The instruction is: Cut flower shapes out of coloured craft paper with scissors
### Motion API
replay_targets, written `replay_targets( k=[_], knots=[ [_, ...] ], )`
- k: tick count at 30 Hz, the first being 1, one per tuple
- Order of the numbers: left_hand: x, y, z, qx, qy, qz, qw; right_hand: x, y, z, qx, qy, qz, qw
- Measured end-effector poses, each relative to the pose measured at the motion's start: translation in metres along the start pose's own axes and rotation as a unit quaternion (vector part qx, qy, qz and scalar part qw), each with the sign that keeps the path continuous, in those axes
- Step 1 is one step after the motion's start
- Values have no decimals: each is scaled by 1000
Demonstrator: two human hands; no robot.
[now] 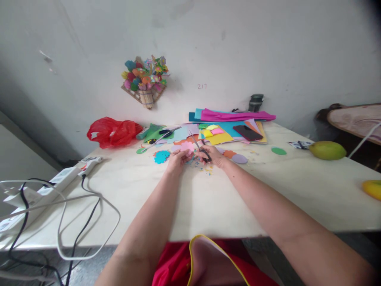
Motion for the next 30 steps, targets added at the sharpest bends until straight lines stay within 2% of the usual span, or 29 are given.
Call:
replay_targets(
  k=[18,30],
  knots=[
    [-8,12,-14,41,9,25,999,5,-3,2,-5,-35,54,998],
    [-6,10,-13,61,5,23,998,7,-4,7,-36,-24,70,997]
  ],
)
Point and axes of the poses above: each hand's wrist, its own y-axis away from the middle knuckle, its own z-axis out of the back of the hand, x = y × z, the point moved 6 cm from there along -y, towards the middle knuckle, and after that the axes turned 8 degrees about -y, right-handed, at the moved point
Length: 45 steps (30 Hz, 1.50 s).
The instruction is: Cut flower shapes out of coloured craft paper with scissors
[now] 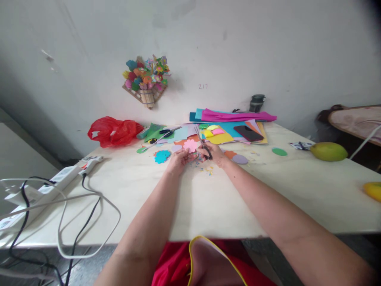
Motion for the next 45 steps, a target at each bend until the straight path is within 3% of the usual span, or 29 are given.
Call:
replay_targets(
  k=[10,28,40,45],
  knots=[
    [2,0,-1,10,-49,-4,999,3,-3,7,-63,-18,14,998],
    [-10,5,-1,16,-105,-64,992,0,-3,11,-83,-25,0,996],
    [3,-5,-4,80,-66,-43,994,-1,-3,11,-78,-30,6,996],
    [3,-5,1,47,-58,-31,997,-5,-6,13,-82,-30,1,996]
  ],
)
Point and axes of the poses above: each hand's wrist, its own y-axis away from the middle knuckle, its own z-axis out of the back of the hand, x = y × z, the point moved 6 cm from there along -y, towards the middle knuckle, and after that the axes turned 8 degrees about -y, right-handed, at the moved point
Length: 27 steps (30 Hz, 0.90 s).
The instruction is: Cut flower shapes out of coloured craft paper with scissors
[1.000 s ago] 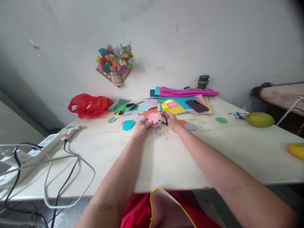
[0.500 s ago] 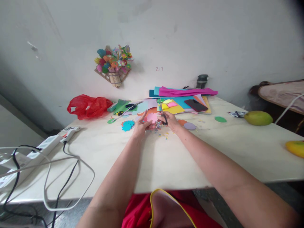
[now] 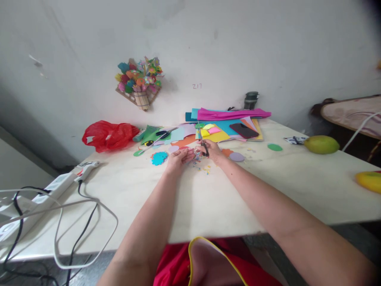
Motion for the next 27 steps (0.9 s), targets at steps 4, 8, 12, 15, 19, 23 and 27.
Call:
replay_targets(
  k=[4,8,12,15,19,23,27],
  knots=[
    [1,1,7,-56,2,31,998,-2,-2,-1,21,-11,17,1000],
    [-1,1,7,-69,-3,29,997,-3,-2,-6,54,-29,21,998],
    [1,1,6,-56,-22,34,998,-5,-2,-8,62,-31,16,997],
    [4,-1,6,-49,-28,37,998,-7,-2,-11,77,-18,12,997],
    [3,-1,6,-55,-24,28,998,-9,-3,-14,82,-10,10,996],
    [-7,-2,19,-137,-5,-24,990,-8,-4,-12,64,-39,6,997],
    [-11,-3,22,-159,12,-36,987,-6,-6,-10,54,-55,20,997]
  ],
)
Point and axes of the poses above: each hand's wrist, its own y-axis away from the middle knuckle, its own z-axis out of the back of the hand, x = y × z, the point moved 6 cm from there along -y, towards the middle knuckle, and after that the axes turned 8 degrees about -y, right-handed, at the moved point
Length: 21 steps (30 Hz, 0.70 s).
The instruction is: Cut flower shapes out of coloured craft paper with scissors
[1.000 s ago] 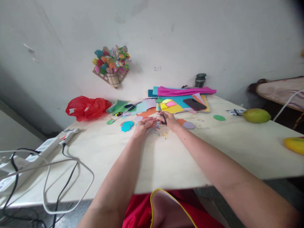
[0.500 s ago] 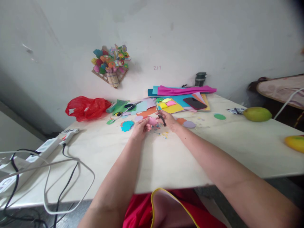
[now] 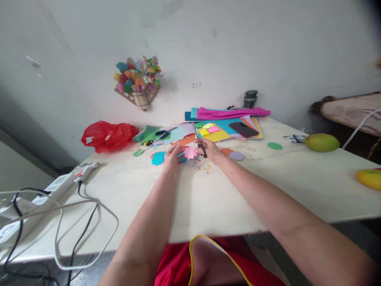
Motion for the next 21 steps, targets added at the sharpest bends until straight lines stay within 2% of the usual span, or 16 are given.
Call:
replay_targets(
  k=[6,11,16,21],
  knots=[
    [11,10,-22,132,-43,44,989,0,0,-1,-1,22,13,1000],
    [16,6,-15,103,-66,29,992,1,3,-3,-15,34,-9,999],
    [16,1,-12,104,-45,23,993,2,5,-2,-26,53,-47,997],
    [15,1,-9,69,-35,25,997,-4,10,-5,15,85,-118,989]
  ],
)
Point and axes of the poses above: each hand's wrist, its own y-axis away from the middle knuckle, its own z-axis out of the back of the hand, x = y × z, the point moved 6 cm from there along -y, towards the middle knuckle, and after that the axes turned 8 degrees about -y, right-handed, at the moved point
